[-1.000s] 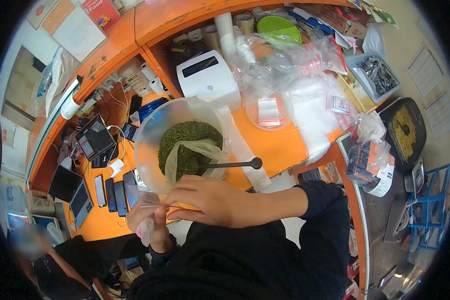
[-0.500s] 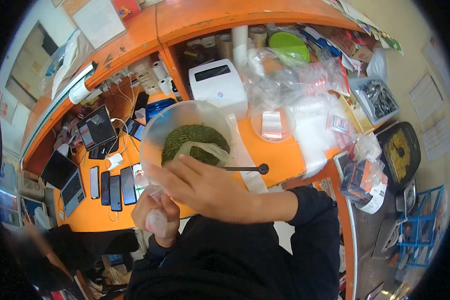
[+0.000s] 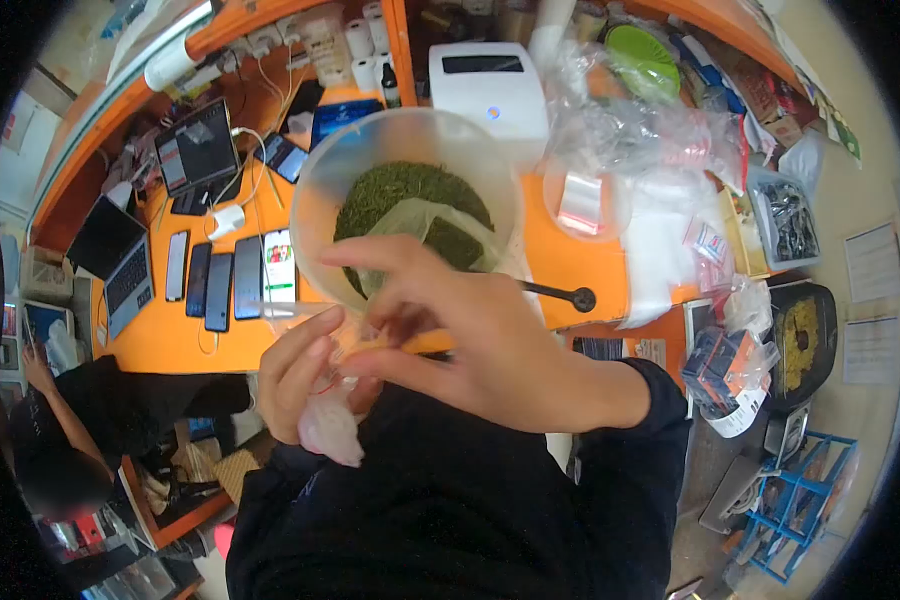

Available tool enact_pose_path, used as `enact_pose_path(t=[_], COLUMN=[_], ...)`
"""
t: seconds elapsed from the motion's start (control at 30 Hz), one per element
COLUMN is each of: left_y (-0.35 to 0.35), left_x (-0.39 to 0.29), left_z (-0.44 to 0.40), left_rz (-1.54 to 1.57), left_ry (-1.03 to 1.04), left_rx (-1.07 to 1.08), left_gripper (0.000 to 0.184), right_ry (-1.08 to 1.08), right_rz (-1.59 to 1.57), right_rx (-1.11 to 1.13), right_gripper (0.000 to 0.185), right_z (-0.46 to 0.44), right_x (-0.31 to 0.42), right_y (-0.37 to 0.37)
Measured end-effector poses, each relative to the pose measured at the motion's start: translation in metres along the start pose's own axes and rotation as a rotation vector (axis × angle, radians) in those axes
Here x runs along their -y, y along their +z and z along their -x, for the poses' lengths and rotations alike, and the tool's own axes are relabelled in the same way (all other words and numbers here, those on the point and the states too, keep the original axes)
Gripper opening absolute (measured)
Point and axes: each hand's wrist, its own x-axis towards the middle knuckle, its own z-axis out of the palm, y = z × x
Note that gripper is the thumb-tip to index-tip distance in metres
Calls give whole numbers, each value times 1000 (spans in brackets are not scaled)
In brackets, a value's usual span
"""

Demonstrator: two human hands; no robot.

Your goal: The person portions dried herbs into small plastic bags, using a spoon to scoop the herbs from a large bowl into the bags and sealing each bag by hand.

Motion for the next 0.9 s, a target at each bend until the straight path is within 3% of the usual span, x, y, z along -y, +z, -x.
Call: enact_pose_path(t=[0.03,0.07,0.13,0.2,0.33,0.4,0.5,0.53,0.63,0.8,0.9], left_y=[-3,-4,-12,-26,-27,-30,-33,-32,-22,-5,0], left_x=[3,7,13,18,18,25,31,29,22,18,21], left_z=[6,13,19,21,15,21,26,27,19,3,0], left_rz=[67,135,242,318,138,71,12,38,114,86,-12], left_ry=[-46,-88,-185,-295,-485,-475,-531,-579,-678,-777,-784], left_rx=[-33,-69,-126,-164,-302,-311,-285,-286,-291,-340,-370], left_gripper=[61,66,71,71,72,75,80,82,88,97,103], right_ry=[-50,-82,-153,-129,228,362,120,-50,-130,-182,-292], right_rz=[-25,152,776,1133,1172,1130,1347,1539,1722,1643,1633], right_rx=[-43,-160,-278,-288,-77,-14,-95,-156,-121,167,-68], right_gripper=[49,44,39,33,22,15,15,12,16,12,10], right_z=[5,10,19,21,31,32,34,33,21,26,28], right_x=[-4,-8,-20,-32,-49,-48,-30,-29,-25,-48,-51], right_y=[-3,-10,-36,-43,-30,-24,-31,-33,-26,-21,-30])
